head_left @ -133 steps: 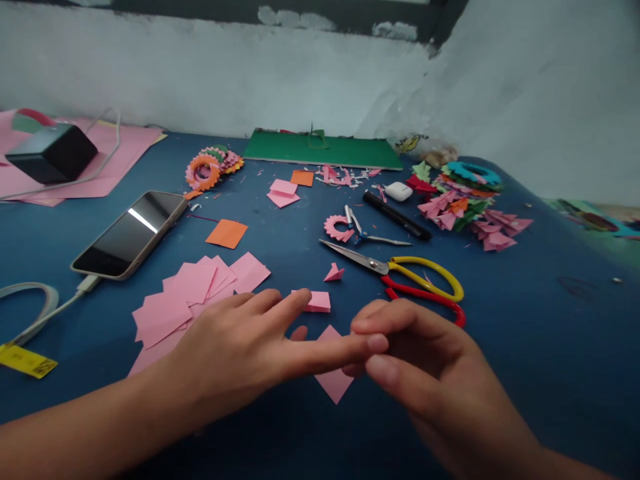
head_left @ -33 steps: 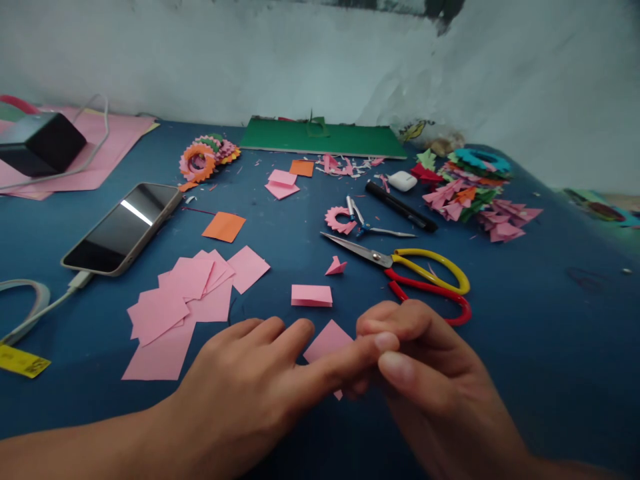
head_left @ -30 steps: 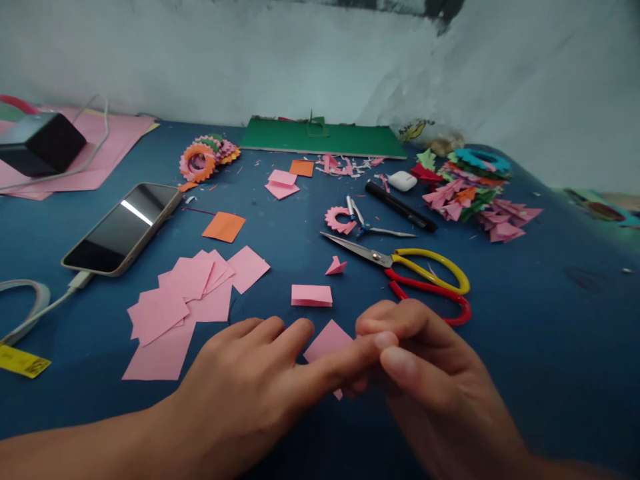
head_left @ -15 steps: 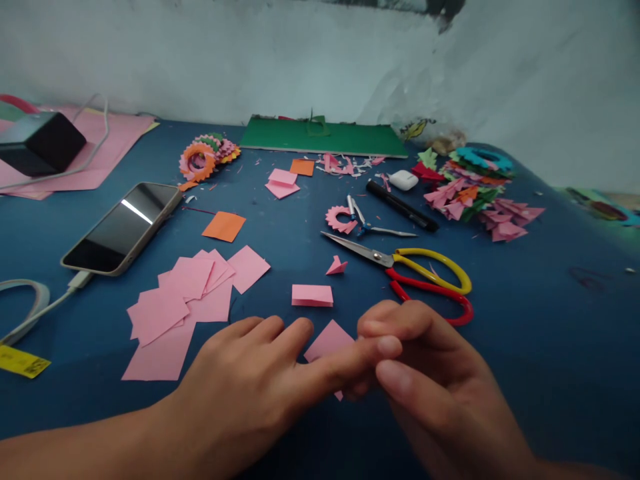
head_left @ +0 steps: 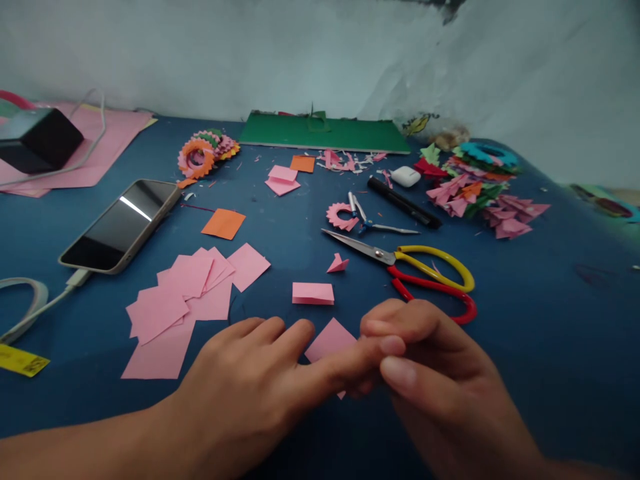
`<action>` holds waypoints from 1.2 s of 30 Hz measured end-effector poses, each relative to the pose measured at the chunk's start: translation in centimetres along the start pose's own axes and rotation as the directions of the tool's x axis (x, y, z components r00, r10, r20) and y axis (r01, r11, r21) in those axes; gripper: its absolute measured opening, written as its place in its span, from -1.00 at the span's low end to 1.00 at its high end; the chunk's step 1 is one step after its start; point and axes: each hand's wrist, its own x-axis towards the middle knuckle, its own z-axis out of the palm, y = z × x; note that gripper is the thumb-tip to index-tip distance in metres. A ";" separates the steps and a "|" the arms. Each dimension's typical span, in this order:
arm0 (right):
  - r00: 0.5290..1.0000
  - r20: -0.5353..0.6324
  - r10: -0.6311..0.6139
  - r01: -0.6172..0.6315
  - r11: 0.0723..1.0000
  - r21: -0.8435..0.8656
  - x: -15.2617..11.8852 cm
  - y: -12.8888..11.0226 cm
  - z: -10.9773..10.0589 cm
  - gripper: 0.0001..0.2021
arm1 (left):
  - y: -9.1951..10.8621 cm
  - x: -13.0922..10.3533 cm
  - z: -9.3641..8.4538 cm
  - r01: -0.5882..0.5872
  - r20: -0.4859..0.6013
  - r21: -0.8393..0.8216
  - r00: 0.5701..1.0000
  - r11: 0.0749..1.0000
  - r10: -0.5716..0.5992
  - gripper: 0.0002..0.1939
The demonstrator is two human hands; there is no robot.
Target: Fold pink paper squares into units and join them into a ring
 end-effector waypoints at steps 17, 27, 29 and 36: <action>1.000 0.006 0.006 -0.006 0.999 0.034 0.1 0.1 0.2 -0.86 | -0.1 0.0 0.2 0.030 0.007 -0.081 1.000 0.996 -0.029 -0.40; 1.000 0.005 0.022 -0.022 0.999 0.037 0.0 0.1 0.1 -0.84 | -0.3 0.3 -0.3 0.007 -0.038 0.017 0.999 1.000 -0.006 -0.43; 1.000 0.016 0.026 -0.027 0.999 0.032 -0.1 0.1 0.0 -0.83 | -0.3 0.3 -0.3 0.011 -0.040 0.025 0.999 1.000 -0.010 -0.43; 0.997 0.073 0.006 -0.006 1.000 0.001 0.0 -0.2 -0.1 -0.82 | -1.1 0.5 -0.7 -0.045 -0.147 0.127 0.987 0.991 0.063 -0.40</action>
